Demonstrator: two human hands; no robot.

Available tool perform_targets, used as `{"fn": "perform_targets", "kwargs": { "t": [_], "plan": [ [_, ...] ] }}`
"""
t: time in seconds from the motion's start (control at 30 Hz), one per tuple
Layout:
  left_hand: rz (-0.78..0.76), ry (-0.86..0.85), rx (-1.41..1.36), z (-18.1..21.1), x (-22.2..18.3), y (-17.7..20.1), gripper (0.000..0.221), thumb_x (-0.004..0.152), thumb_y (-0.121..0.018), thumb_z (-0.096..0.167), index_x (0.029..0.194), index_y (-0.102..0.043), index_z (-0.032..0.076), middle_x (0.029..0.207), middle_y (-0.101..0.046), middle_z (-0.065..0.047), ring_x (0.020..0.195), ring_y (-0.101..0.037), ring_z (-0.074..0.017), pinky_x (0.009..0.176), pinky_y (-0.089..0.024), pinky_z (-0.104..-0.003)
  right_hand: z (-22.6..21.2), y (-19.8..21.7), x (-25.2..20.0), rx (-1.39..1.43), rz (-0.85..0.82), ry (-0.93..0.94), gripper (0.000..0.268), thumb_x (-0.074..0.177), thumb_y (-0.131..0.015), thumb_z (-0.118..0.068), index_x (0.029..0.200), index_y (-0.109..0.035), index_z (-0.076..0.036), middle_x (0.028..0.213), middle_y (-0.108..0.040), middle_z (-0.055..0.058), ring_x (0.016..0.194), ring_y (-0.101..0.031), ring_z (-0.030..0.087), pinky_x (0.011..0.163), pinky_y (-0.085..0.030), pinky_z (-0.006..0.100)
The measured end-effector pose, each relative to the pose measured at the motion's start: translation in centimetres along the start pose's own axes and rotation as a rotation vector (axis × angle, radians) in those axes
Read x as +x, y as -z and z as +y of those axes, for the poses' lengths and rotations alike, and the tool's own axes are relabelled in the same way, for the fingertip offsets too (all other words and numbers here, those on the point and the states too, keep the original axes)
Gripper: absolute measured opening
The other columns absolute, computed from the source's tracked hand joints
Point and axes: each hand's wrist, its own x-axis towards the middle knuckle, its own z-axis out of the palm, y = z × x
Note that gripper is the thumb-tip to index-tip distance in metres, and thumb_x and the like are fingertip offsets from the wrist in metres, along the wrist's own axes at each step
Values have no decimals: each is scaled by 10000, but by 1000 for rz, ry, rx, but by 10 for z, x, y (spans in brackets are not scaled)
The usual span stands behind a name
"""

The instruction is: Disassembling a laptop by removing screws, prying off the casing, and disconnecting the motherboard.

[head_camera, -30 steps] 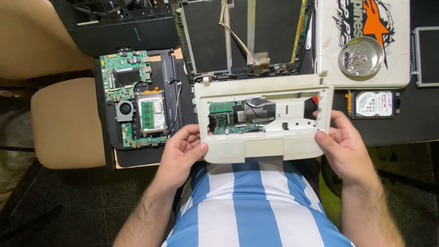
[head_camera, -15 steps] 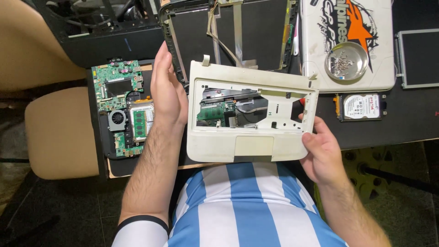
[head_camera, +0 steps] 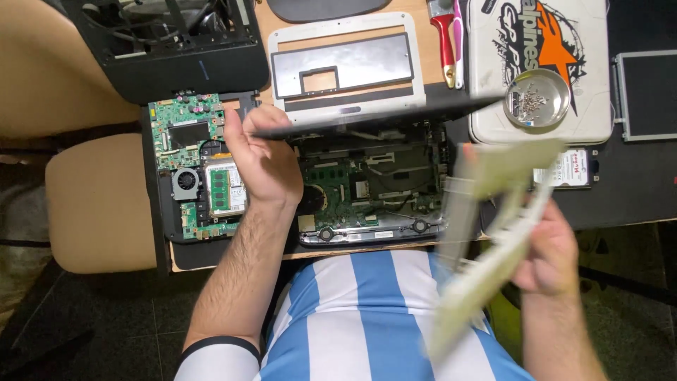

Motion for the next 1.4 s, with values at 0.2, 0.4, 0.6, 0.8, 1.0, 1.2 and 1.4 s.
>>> {"fn": "perform_targets", "kwargs": {
  "t": [0.2, 0.4, 0.6, 0.8, 1.0, 1.2, 1.4],
  "plan": [
    [-169, 111, 180, 8, -17, 24, 493, 1075, -695, 401, 671, -522, 177, 1174, -721, -35, 1030, -636, -217, 896, -547, -404, -90, 8, 2, -237, 140, 108, 728, 1077, -907, -480, 1715, -695, -200, 1066, -771, -37, 646, -810, 96, 508, -742, 311],
    [-583, 85, 654, 44, -13, 44, 460, 1038, -835, 188, 745, -486, 254, 1468, -770, -76, 1488, -674, -249, 1248, -481, -448, -122, -24, 73, -214, 39, 150, 650, 1192, -854, -425, 1764, -639, -204, 1760, -770, 80, 1592, -812, 241, 1370, -751, 513],
    [-711, 89, 891, 73, -13, 35, 271, 1029, -837, 150, 1243, -673, 175, 1499, -785, -82, 1512, -721, -258, 1304, -513, -430, -120, -160, 149, -438, 174, -22, 562, 1186, -709, -145, 1747, -699, -119, 1564, -918, 38, 1301, -981, 164, 991, -913, 331],
    [-555, 234, 955, 70, 10, 14, 867, 1110, -803, 351, 1843, -412, 104, 1656, -783, -89, 1533, -737, -244, 1346, -518, -438, -97, -234, 178, -582, 16, -284, 538, 1225, -617, -106, 1763, -638, -110, 1517, -873, 90, 1275, -903, 187, 994, -815, 292],
    [-445, 212, 990, 69, 24, 18, 591, 1125, -794, 80, 1683, -607, 131, 1219, -695, -16, 981, -580, -124, 971, -544, -314, -81, -228, 211, -813, -315, -348, 756, 1160, -745, -106, 1862, -489, 14, 924, -622, -28, 703, -494, 69, 984, -828, 496],
    [-478, 150, 1015, 58, 37, 26, 486, 1133, -805, 58, 1601, -683, 108, 1143, -691, -5, 932, -591, -107, 907, -558, -300, -94, -266, 222, -1042, -346, -318, 826, 1075, -796, 43, 1865, -594, -88, 1253, -654, 103, 898, -819, 302, 853, -742, 326],
    [-484, 49, 1298, 52, 66, 5, 363, 1113, -787, 143, 1469, -728, 181, 1310, -781, -14, 781, -635, -95, 857, -575, -337, -87, -263, 239, -1106, -353, -220, 637, 1100, -796, 19, 1715, -668, -89, 1175, -667, 63, 758, -752, 220, 647, -630, 297]
  ]
}}
